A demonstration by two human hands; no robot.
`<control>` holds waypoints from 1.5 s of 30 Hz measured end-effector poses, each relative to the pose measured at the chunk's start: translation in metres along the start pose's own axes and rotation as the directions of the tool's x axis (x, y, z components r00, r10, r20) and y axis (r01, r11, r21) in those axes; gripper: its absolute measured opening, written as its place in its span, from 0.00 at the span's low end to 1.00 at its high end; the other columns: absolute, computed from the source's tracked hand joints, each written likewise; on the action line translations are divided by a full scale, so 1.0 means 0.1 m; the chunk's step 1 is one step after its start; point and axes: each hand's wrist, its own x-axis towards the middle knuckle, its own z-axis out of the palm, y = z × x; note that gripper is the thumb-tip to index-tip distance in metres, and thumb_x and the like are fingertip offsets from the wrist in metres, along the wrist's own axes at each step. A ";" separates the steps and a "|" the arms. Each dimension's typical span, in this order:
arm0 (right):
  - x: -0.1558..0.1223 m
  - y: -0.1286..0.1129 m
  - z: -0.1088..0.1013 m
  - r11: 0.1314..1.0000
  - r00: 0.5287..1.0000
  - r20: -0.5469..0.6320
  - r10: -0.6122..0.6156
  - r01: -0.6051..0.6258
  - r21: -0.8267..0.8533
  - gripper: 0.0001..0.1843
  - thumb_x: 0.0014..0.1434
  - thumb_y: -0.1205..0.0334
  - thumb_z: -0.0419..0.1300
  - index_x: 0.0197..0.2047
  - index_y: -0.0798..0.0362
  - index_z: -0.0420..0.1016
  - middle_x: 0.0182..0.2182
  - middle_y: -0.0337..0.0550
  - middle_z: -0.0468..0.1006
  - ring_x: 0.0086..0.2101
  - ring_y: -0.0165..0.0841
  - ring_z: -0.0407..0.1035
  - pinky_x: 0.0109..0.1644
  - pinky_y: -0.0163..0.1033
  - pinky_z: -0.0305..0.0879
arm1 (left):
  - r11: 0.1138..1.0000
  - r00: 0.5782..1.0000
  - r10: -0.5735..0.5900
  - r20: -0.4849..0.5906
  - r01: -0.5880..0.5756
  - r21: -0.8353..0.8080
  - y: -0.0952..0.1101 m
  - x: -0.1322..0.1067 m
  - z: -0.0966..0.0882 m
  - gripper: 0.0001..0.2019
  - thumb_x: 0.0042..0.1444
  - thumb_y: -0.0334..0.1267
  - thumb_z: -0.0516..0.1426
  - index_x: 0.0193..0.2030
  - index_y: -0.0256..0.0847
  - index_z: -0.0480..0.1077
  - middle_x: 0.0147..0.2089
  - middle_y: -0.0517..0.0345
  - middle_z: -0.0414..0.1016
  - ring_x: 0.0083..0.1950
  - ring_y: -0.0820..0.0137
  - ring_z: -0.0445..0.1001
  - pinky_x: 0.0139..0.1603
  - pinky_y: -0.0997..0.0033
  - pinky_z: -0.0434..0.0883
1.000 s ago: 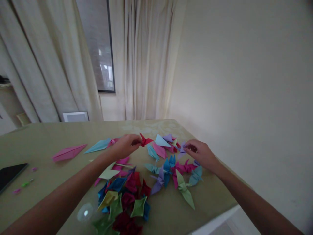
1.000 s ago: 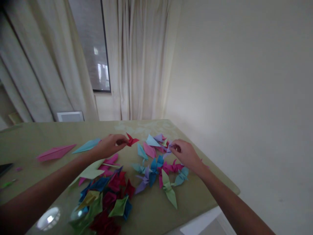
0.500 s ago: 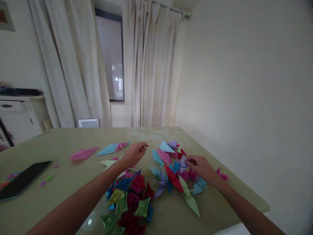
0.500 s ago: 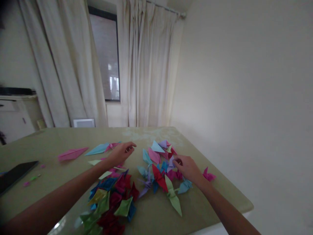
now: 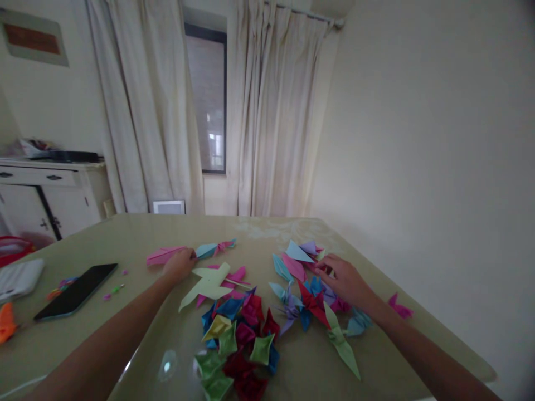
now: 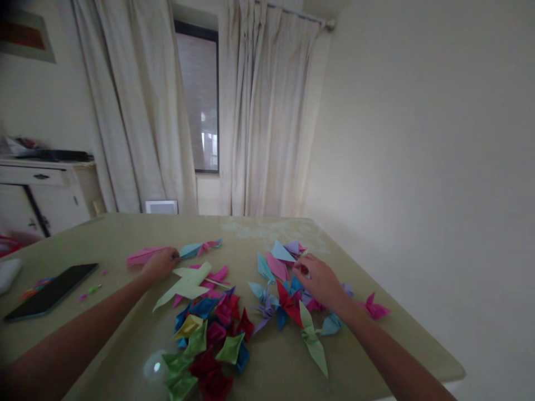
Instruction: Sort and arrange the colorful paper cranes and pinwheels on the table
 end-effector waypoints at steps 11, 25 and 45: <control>0.57 -0.82 0.32 0.962 0.956 -0.129 -0.262 0.270 0.048 0.11 0.72 0.61 0.60 0.54 0.51 0.80 0.50 0.50 0.79 0.50 0.41 0.76 0.58 0.46 0.70 | 0.976 0.975 0.103 -0.197 -0.138 -0.171 0.29 0.07 -0.42 0.12 0.69 0.32 0.46 0.47 0.40 0.70 0.41 0.46 0.79 0.46 0.57 0.80 0.48 0.58 0.75; 1.25 -1.56 0.63 0.916 0.912 0.111 -0.394 0.400 -0.031 0.06 0.68 0.71 0.64 0.41 0.54 0.83 0.37 0.44 0.80 0.41 0.36 0.73 0.48 0.38 0.63 | 0.679 0.773 0.572 -0.276 -0.635 -0.370 1.18 -0.35 -0.44 0.07 0.72 0.35 0.48 0.42 0.45 0.66 0.42 0.54 0.75 0.46 0.61 0.74 0.51 0.60 0.72; 1.43 -1.37 0.97 0.939 0.939 0.139 -0.315 0.287 0.188 0.21 0.74 0.53 0.57 0.33 0.54 0.83 0.27 0.39 0.78 0.31 0.33 0.70 0.37 0.36 0.60 | 0.689 0.832 0.489 -0.263 -0.553 -0.469 0.86 -0.34 -0.45 0.07 0.71 0.39 0.51 0.43 0.45 0.69 0.44 0.55 0.78 0.48 0.62 0.77 0.52 0.62 0.73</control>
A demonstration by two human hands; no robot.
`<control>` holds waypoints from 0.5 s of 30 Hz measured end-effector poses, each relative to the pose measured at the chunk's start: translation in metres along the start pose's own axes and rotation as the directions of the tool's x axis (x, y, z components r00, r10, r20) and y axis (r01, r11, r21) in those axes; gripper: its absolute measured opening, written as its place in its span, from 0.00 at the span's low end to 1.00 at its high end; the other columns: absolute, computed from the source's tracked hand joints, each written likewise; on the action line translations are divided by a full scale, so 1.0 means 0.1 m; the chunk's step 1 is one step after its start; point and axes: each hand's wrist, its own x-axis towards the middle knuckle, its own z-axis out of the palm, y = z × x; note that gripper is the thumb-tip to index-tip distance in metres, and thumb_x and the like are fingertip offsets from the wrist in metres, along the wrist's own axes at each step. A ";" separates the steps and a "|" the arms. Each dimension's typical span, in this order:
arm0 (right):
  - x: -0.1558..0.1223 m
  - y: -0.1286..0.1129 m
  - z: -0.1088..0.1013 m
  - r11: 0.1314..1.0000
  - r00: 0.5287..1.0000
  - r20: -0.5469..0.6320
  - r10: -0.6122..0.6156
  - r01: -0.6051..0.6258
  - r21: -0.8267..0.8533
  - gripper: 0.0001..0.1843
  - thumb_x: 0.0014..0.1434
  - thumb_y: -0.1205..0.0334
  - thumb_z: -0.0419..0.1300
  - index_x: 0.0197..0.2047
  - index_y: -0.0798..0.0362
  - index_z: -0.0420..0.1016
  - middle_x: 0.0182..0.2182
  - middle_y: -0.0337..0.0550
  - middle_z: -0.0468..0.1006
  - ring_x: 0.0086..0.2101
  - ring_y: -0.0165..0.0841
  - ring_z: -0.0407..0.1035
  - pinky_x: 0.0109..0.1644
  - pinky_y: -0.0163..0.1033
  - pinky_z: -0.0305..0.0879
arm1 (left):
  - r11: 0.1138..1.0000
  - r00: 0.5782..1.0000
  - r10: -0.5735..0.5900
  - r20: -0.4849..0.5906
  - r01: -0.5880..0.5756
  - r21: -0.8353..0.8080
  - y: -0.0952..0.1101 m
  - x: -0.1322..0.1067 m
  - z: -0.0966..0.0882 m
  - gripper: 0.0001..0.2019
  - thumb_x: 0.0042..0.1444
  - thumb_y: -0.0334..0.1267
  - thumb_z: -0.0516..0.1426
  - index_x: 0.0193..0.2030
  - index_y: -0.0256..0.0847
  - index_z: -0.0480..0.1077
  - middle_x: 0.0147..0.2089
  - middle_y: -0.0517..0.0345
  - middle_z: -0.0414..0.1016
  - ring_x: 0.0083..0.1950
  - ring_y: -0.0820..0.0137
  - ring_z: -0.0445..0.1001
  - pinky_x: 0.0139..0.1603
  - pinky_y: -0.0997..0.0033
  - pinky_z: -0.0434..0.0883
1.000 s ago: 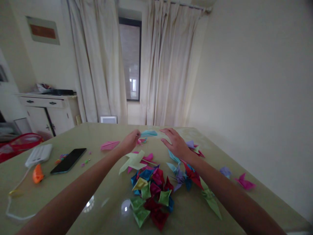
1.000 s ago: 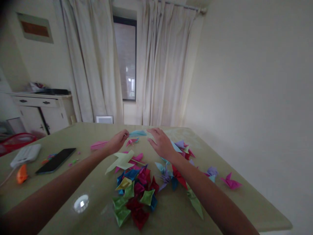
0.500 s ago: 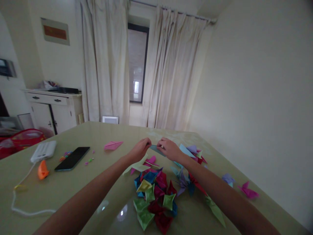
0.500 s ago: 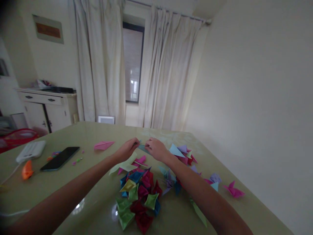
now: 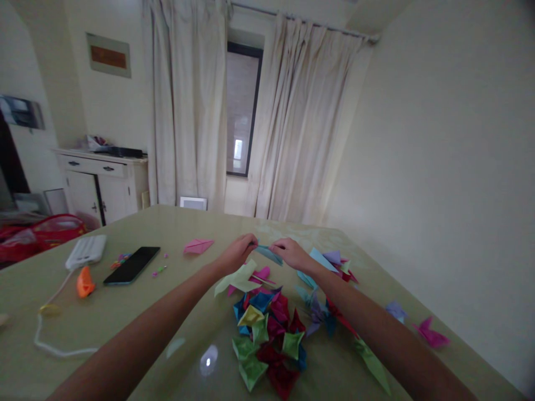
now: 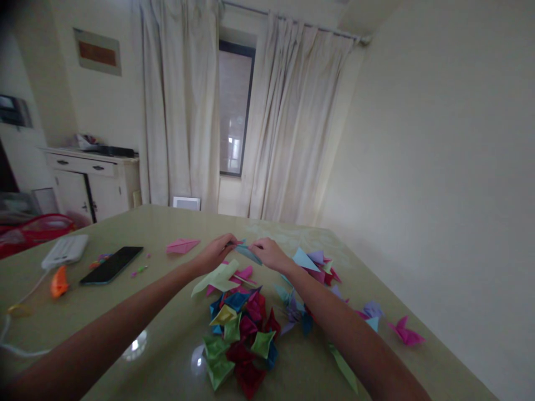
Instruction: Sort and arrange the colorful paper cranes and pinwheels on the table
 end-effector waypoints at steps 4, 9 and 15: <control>-0.02 -0.05 0.00 1.000 1.000 0.005 0.002 -0.002 -0.016 0.21 0.74 0.54 0.57 0.33 0.54 0.83 0.26 0.38 0.79 0.30 0.33 0.69 0.36 0.36 0.58 | 1.000 1.000 0.017 0.013 -0.016 -0.003 0.03 0.00 -0.02 0.07 0.72 0.39 0.52 0.44 0.45 0.70 0.44 0.54 0.78 0.49 0.62 0.76 0.53 0.62 0.73; -0.05 -0.11 -0.03 0.997 1.000 -0.006 -0.013 0.012 -0.074 0.14 0.73 0.60 0.59 0.39 0.54 0.84 0.34 0.43 0.83 0.36 0.35 0.74 0.41 0.37 0.60 | 0.999 0.999 0.043 0.018 -0.043 -0.015 0.05 -0.01 0.02 0.08 0.72 0.39 0.52 0.46 0.44 0.72 0.46 0.53 0.79 0.50 0.62 0.76 0.54 0.61 0.73; -0.09 -0.08 -0.01 0.990 1.000 -0.030 0.001 -0.005 -0.140 0.13 0.74 0.62 0.59 0.40 0.54 0.83 0.38 0.47 0.84 0.40 0.37 0.75 0.45 0.39 0.61 | 0.996 0.995 0.083 0.051 -0.081 -0.044 0.05 -0.04 0.05 0.09 0.72 0.40 0.54 0.50 0.44 0.75 0.48 0.54 0.79 0.50 0.64 0.77 0.54 0.64 0.74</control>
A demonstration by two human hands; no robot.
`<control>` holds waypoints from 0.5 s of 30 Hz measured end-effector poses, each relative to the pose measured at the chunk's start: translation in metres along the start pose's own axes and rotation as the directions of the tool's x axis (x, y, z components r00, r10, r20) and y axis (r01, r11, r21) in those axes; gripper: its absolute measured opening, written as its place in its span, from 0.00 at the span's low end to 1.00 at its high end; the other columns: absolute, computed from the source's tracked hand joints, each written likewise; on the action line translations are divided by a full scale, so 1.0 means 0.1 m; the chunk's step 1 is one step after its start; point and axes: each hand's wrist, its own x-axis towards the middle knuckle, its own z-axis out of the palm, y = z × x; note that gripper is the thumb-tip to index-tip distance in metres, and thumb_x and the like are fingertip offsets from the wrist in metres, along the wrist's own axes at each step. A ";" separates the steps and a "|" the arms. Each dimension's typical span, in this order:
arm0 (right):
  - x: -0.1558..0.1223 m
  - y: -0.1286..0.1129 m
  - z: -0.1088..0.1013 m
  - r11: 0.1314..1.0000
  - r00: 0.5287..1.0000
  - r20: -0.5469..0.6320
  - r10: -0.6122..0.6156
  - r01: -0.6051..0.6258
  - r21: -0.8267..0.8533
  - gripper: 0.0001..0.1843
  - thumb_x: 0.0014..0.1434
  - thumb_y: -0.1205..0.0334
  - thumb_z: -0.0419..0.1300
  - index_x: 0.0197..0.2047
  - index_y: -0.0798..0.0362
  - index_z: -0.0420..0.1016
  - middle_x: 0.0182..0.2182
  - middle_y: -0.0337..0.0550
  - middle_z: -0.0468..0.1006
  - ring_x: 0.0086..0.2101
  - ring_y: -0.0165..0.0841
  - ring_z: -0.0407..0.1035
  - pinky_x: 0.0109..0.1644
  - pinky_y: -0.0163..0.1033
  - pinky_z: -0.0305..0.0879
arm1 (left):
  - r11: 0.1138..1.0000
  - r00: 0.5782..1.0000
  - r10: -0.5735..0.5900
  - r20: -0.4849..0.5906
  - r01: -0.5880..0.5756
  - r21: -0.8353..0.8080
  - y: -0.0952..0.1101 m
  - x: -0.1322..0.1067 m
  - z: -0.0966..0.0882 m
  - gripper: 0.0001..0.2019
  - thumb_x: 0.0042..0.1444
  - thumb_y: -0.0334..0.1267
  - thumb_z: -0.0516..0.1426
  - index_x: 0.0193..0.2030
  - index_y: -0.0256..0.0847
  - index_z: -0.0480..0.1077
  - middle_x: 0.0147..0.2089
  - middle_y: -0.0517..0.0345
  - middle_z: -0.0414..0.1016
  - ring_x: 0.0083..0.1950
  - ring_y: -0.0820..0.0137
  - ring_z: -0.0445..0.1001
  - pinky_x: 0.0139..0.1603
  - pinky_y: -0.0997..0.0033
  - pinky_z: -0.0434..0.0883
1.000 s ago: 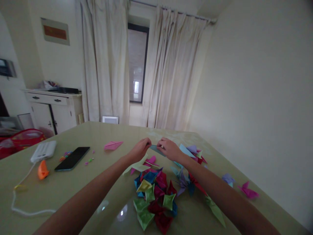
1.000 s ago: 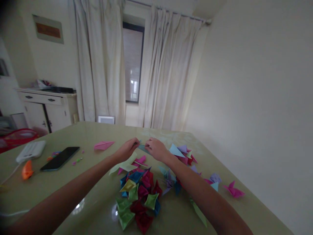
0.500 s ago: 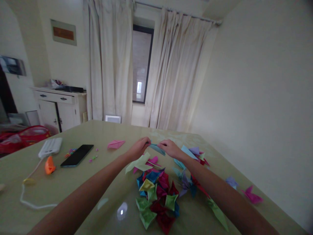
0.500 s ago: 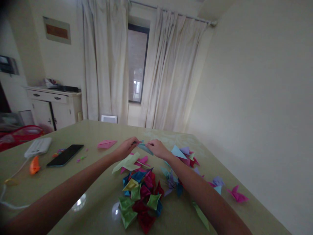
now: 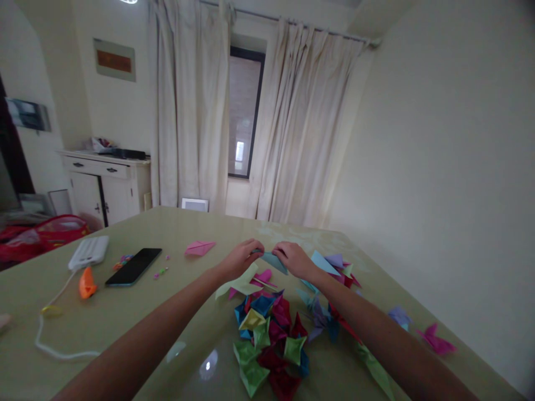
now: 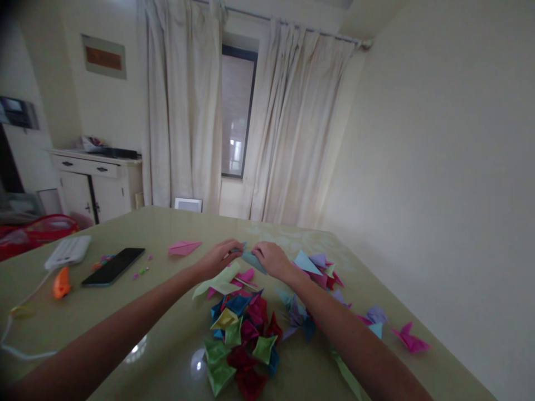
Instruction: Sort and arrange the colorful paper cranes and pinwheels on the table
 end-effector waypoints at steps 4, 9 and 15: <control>-0.04 0.04 -0.03 1.000 1.000 -0.017 0.008 -0.008 -0.011 0.12 0.74 0.63 0.58 0.41 0.55 0.82 0.38 0.47 0.83 0.40 0.37 0.75 0.46 0.38 0.62 | 1.000 0.999 0.011 0.030 -0.011 -0.009 0.00 0.00 0.01 0.07 0.69 0.39 0.58 0.47 0.42 0.77 0.48 0.52 0.78 0.44 0.66 0.79 0.49 0.67 0.75; -0.06 0.03 -0.09 1.000 1.000 0.013 -0.024 0.024 -0.006 0.09 0.72 0.60 0.63 0.39 0.54 0.81 0.35 0.42 0.83 0.38 0.35 0.75 0.43 0.36 0.62 | 0.999 1.000 0.003 0.003 -0.003 0.040 0.03 0.04 0.05 0.08 0.69 0.37 0.57 0.44 0.42 0.78 0.44 0.52 0.80 0.47 0.63 0.78 0.51 0.64 0.74; -0.13 0.05 -0.16 0.993 0.999 0.051 0.009 -0.002 -0.122 0.07 0.71 0.61 0.63 0.41 0.53 0.81 0.39 0.43 0.83 0.42 0.36 0.75 0.45 0.36 0.62 | 0.975 0.993 -0.117 -0.010 0.117 0.191 -0.15 0.04 0.00 0.11 0.71 0.38 0.55 0.53 0.45 0.78 0.53 0.51 0.83 0.55 0.61 0.79 0.60 0.60 0.74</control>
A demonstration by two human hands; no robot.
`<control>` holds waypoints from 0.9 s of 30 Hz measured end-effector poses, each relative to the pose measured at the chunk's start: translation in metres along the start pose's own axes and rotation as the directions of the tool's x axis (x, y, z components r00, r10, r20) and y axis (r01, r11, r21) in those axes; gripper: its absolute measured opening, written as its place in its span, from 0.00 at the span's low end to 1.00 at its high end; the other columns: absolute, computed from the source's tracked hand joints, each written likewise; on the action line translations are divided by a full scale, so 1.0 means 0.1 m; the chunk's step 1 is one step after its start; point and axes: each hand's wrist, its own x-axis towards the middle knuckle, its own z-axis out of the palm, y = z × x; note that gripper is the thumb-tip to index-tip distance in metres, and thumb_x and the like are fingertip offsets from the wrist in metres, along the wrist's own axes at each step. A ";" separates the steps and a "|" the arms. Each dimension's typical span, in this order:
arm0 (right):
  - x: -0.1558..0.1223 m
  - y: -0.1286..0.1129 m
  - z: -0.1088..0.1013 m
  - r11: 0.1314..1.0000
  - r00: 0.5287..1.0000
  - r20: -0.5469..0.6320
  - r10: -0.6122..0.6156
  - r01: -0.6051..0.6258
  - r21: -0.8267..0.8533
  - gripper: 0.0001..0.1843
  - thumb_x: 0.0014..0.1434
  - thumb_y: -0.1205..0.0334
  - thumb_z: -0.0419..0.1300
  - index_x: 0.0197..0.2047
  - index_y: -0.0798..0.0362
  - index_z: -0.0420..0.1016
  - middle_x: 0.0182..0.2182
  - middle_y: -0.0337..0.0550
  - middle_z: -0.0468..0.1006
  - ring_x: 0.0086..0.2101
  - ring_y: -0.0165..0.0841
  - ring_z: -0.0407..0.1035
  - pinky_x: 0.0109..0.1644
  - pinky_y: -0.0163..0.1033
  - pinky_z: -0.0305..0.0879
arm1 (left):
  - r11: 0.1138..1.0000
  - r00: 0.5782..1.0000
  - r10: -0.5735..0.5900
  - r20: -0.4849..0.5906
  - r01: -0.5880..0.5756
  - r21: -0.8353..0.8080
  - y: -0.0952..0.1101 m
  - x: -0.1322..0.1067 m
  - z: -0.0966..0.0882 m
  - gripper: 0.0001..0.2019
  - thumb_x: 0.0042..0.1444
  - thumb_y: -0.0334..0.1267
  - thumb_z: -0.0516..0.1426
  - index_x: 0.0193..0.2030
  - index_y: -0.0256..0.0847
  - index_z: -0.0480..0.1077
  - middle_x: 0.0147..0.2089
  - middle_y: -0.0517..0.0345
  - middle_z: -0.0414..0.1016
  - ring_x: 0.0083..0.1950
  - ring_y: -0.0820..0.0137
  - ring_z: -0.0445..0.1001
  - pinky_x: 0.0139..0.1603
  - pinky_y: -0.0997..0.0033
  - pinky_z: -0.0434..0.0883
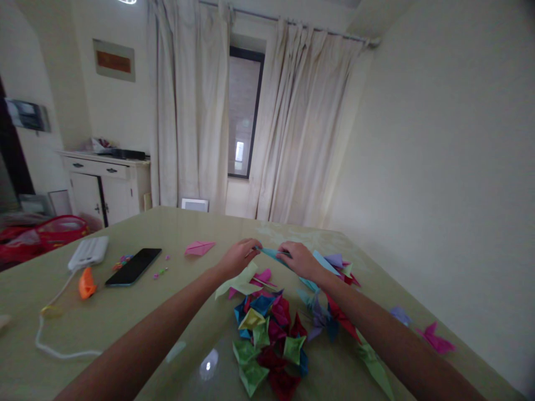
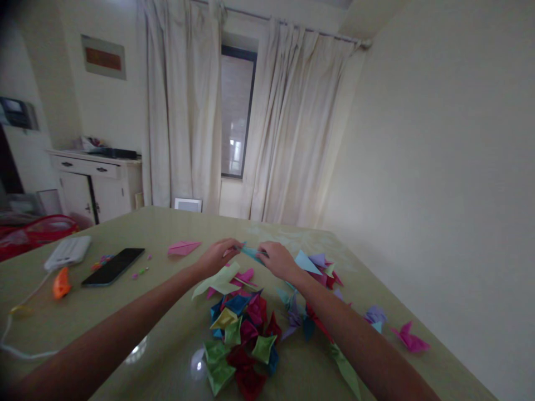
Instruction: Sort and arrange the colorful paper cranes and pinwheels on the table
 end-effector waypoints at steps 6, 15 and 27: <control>-0.26 0.46 -0.28 0.948 0.978 0.015 0.208 -0.197 -0.251 0.09 0.72 0.65 0.59 0.41 0.53 0.81 0.43 0.52 0.83 0.45 0.40 0.76 0.46 0.38 0.63 | 0.840 0.890 -0.442 -0.108 0.453 0.300 -0.75 -0.30 -0.28 0.26 0.64 0.31 0.55 0.69 0.43 0.69 0.74 0.35 0.67 0.76 0.40 0.61 0.71 0.30 0.59; -0.45 0.93 -0.32 0.798 0.876 0.031 0.481 -0.424 -0.428 0.13 0.69 0.69 0.56 0.49 0.55 0.82 0.49 0.61 0.84 0.48 0.48 0.80 0.45 0.43 0.68 | 0.685 0.811 -0.583 -0.043 0.520 0.511 -1.08 -0.58 -0.25 0.28 0.63 0.36 0.57 0.71 0.47 0.68 0.74 0.39 0.67 0.75 0.42 0.62 0.71 0.34 0.59; -0.45 0.96 -0.21 0.785 0.838 0.108 0.534 -0.444 -0.432 0.13 0.68 0.65 0.58 0.51 0.53 0.82 0.50 0.56 0.85 0.49 0.46 0.80 0.44 0.40 0.66 | 0.589 0.707 -0.707 -0.017 0.602 0.539 -1.23 -0.75 -0.53 0.18 0.70 0.45 0.61 0.61 0.39 0.73 0.61 0.47 0.77 0.60 0.56 0.77 0.62 0.45 0.75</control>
